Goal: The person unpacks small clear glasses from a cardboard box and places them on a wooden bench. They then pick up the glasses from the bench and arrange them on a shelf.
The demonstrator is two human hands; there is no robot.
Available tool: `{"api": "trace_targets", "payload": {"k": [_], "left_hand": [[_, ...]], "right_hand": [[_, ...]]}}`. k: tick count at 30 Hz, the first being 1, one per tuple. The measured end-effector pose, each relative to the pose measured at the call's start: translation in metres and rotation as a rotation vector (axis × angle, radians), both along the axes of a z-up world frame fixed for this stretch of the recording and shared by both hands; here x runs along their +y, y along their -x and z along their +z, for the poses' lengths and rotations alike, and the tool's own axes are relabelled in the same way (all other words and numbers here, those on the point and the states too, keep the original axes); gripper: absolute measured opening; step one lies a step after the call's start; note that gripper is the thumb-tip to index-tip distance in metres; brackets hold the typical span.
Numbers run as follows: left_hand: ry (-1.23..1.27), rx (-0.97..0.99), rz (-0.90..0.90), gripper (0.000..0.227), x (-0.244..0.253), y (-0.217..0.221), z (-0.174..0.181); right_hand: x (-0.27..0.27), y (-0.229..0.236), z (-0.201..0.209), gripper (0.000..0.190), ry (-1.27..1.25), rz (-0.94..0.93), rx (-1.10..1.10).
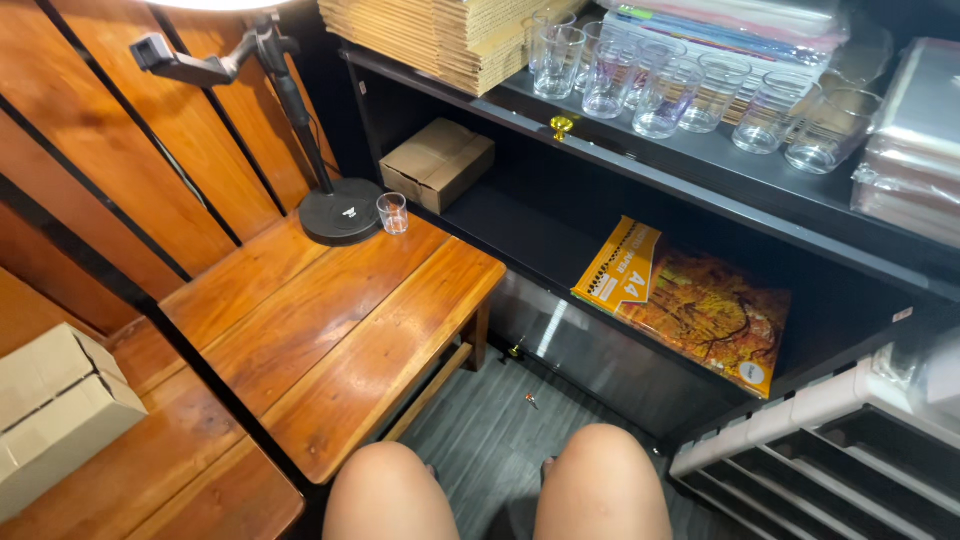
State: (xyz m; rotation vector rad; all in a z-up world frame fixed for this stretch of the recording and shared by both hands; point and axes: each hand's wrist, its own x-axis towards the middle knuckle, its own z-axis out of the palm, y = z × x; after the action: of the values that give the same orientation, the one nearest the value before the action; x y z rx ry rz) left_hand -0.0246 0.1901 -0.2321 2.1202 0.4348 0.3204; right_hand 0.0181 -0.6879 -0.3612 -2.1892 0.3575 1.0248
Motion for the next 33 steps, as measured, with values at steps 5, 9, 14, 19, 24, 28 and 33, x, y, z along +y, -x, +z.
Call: {"api": "trace_targets", "payload": {"k": [5,9,14,19,24,28,33], "left_hand": [[0.086,-0.07,-0.055,0.028,-0.07,-0.02,0.031],[0.183,-0.112,-0.081,0.026,-0.136,-0.027,0.054],[0.1,-0.067,-0.262,0.027,-0.203,-0.091,0.127],[0.077,-0.063,-0.501,0.024,-0.259,-0.198,0.103],[0.098,-0.143,-0.565,0.022,-0.281,-0.287,0.073],[-0.196,-0.152,-0.418,0.014,-0.264,-0.401,0.008],[-0.265,-0.144,-0.184,0.02,-0.228,-0.462,0.022]], "right_hand": [[-0.022,0.004,-0.019,0.029,-0.104,-0.435,-0.016],[0.083,-0.01,0.115,0.021,0.024,-0.253,-0.797],[0.205,-0.021,0.219,0.023,0.008,0.267,-1.332],[0.29,-0.09,0.261,0.016,-0.185,0.511,-1.444],[0.337,-0.186,0.241,0.012,-0.17,0.629,-1.379],[0.377,-0.259,0.229,0.022,-0.119,0.515,-1.285],[0.415,-0.36,0.209,0.033,-0.032,0.412,-1.247]]}}
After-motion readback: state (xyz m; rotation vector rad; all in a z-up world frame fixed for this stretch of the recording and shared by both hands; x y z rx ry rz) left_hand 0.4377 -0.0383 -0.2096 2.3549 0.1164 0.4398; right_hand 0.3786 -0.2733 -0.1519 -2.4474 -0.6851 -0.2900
